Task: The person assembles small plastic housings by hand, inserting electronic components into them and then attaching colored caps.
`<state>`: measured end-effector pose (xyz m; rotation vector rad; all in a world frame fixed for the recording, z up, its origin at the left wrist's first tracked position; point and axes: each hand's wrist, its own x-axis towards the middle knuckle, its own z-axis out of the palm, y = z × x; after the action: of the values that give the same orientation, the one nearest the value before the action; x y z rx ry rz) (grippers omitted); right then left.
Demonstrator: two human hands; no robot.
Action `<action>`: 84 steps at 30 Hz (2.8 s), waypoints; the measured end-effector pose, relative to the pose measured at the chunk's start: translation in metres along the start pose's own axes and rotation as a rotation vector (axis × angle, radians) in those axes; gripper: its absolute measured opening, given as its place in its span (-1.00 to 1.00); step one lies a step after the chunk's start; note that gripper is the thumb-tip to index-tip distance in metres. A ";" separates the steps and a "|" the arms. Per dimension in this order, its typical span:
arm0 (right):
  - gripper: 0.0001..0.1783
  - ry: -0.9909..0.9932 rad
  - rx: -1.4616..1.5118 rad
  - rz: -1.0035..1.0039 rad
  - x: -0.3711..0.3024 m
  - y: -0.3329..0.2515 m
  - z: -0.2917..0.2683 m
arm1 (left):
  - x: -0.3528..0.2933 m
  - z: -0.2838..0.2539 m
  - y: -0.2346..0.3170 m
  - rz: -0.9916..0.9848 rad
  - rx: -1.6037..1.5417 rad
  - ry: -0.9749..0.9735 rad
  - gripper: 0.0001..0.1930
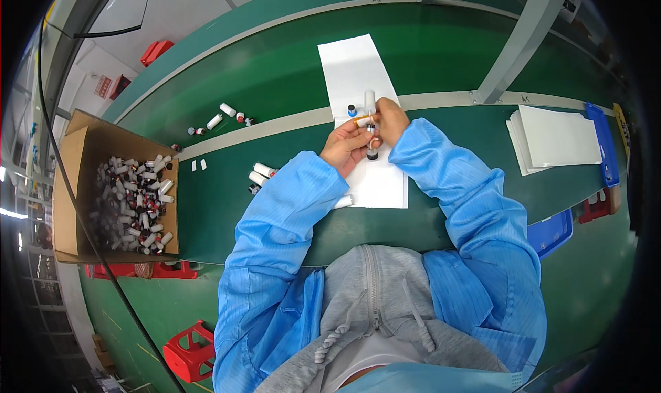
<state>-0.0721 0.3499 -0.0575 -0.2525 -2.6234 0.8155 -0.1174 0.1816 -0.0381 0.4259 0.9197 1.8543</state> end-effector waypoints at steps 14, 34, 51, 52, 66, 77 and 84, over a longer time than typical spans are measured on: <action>-0.84 -0.188 1.174 0.304 0.004 -0.011 -0.066 | -0.009 0.013 0.037 0.239 -0.034 0.085 -0.62; -0.80 -0.214 1.217 0.199 0.023 -0.082 -0.035 | -0.023 0.023 0.064 0.497 0.364 0.237 -0.62; -0.67 -0.569 1.398 0.387 0.036 -0.052 -0.021 | -0.007 -0.050 0.098 0.563 1.010 0.743 -0.39; -0.67 -0.487 1.410 0.366 0.035 -0.052 -0.021 | -0.007 -0.049 0.097 0.618 1.216 0.794 -0.36; -0.46 -0.123 1.018 0.103 0.027 -0.067 -0.017 | -0.012 -0.001 0.073 0.543 0.973 0.388 -0.51; -0.82 0.222 0.463 -0.452 0.018 -0.080 -0.041 | -0.015 -0.009 0.079 0.558 0.943 0.413 -0.49; -0.58 -0.138 1.071 -0.066 0.019 -0.085 -0.029 | -0.029 0.000 0.092 0.477 0.756 0.234 -0.42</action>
<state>-0.0827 0.3000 0.0192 0.1955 -1.9114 2.0734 -0.1607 0.1346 0.0342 0.9651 1.8114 1.9412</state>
